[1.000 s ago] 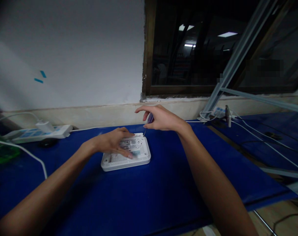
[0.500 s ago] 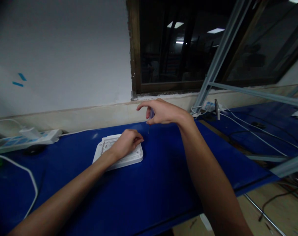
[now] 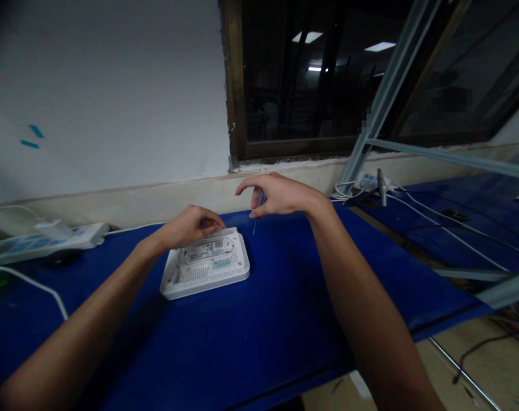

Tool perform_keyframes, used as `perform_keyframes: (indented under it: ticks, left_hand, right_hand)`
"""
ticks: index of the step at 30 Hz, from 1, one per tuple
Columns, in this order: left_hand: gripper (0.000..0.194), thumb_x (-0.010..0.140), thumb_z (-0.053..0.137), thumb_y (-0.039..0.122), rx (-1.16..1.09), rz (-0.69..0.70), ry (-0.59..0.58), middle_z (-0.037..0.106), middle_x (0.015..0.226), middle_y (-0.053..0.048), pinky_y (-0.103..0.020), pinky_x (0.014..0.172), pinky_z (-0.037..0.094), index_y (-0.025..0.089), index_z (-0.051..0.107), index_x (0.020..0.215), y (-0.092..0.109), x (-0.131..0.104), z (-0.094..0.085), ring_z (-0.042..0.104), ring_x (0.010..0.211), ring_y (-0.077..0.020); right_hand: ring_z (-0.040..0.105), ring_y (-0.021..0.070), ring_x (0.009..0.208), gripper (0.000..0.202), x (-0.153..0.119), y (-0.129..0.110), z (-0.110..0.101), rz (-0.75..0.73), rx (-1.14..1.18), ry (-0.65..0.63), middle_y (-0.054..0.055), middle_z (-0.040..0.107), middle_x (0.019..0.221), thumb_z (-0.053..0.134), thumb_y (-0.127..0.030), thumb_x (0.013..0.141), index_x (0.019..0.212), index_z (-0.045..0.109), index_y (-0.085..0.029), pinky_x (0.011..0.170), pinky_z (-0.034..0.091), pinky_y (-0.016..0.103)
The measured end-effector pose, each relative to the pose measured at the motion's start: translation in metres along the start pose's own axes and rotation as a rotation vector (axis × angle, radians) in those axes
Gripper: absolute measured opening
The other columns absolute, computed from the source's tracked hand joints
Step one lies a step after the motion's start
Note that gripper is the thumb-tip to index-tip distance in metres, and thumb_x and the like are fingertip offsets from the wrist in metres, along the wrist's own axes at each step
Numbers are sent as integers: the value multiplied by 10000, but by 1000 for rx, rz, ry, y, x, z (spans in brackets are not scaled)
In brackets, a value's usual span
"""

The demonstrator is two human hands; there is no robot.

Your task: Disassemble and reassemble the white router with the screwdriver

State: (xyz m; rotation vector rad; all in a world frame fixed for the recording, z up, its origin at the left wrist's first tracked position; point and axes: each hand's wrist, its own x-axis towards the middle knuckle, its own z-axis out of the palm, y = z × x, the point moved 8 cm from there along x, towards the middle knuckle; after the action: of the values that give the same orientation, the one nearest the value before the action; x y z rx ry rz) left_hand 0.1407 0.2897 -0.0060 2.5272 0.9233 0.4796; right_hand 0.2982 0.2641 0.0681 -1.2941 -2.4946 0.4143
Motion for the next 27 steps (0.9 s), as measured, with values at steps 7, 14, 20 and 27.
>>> perform_keyframes:
  ticks: [7, 14, 20, 27]
  left_hand:
    - [243, 826, 658, 309, -24, -104, -226, 741, 811, -44, -221, 636, 458, 160, 739, 1001, -27, -25, -8, 673, 716, -161]
    - [235, 770, 703, 287, -32, -146, -294, 706, 776, -20, -211, 622, 424, 170, 737, 971, -24, -27, -3, 642, 701, -153]
    - [405, 769, 775, 393, -62, -52, -205, 723, 809, -40, -240, 638, 454, 165, 723, 1099, 9, -13, 12, 656, 700, -170]
    - [232, 905, 656, 351, -182, 5, -41, 728, 757, -25, -234, 607, 457, 149, 766, 878, 39, 17, 39, 645, 667, -152]
  right_hand:
    - [693, 162, 779, 460, 22, -31, 43, -141, 144, -104, 25, 745, 886, 772, -236, 778, 1221, 650, -198, 701, 496, 255]
    - [684, 156, 755, 450, 24, -35, 48, -159, 147, -101, 16, 740, 858, 773, -223, 776, 1211, 661, -200, 679, 490, 255]
    - [700, 172, 791, 472, 11, -27, 16, -105, 150, -16, 37, 737, 880, 785, -283, 771, 1216, 661, -185, 705, 514, 267]
    - [709, 190, 797, 457, -2, -18, -7, -74, 132, 33, 40, 740, 874, 793, -323, 751, 1171, 681, -185, 705, 517, 281]
